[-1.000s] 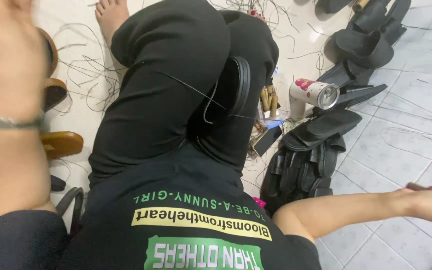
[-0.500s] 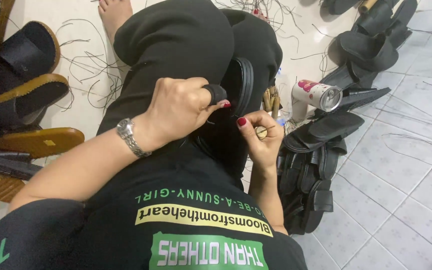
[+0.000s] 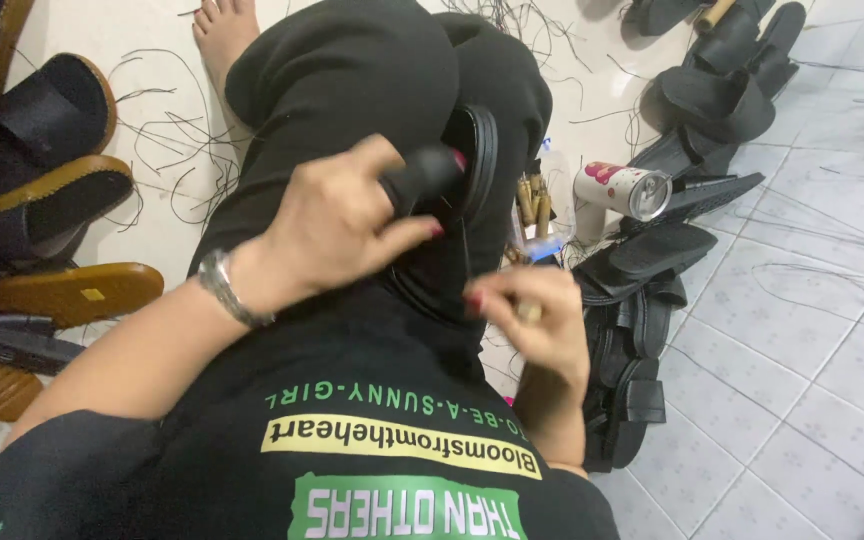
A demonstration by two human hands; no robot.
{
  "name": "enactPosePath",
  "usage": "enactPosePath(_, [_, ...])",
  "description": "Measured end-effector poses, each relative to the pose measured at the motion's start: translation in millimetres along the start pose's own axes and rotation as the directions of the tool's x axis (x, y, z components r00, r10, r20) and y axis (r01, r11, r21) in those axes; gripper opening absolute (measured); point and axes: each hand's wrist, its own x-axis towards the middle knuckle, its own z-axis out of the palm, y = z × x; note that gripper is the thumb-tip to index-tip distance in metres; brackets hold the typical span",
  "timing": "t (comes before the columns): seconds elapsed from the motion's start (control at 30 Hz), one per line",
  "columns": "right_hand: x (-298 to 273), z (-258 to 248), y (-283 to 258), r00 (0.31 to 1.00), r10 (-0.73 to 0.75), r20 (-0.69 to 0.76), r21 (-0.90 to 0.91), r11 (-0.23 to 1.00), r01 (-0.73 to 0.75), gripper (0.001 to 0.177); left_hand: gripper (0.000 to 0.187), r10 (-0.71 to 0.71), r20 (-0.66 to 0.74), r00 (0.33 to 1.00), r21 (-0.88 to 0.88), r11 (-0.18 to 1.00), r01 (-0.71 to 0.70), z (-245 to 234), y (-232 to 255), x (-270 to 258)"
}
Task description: Hand-sewing a rubber sole onto a shoe upper using a needle and thread.
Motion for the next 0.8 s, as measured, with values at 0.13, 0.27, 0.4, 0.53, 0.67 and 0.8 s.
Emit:
enactPosePath(0.13, [40, -13, -87, 0.913, -0.213, 0.349, 0.051, 0.977, 0.208, 0.023, 0.042, 0.185, -0.029, 0.982, -0.066, 0.980, -0.187, 8, 13, -1])
enactPosePath(0.27, [27, -45, -64, 0.871, -0.296, 0.393, 0.138, 0.955, 0.262, 0.030, 0.040, -0.325, -0.241, 0.915, -0.137, 0.944, 0.299, -28, -119, -63])
enactPosePath(0.4, [35, -37, -46, 0.975, -0.068, 0.210, -0.726, 0.657, 0.202, 0.055, 0.027, -0.562, -0.183, 0.806, 0.061, 0.812, 0.580, -91, -248, -145])
enactPosePath(0.53, [43, -34, -51, 0.970, -0.019, 0.242, -0.809, 0.549, 0.212, 0.053, 0.047, -0.778, -0.036, 0.628, 0.891, 0.259, 0.372, -74, -322, -218])
enactPosePath(0.67, [49, -30, -58, 0.980, -0.047, 0.194, -0.823, 0.535, 0.189, 0.047, 0.041, -0.511, 0.145, 0.847, 0.624, 0.712, 0.322, -91, -121, -18])
enactPosePath(0.8, [50, -29, -62, 0.978, -0.014, 0.208, -0.840, 0.509, 0.186, 0.047, 0.050, 0.099, 0.294, 0.950, 0.211, 0.963, -0.166, -52, -53, 63])
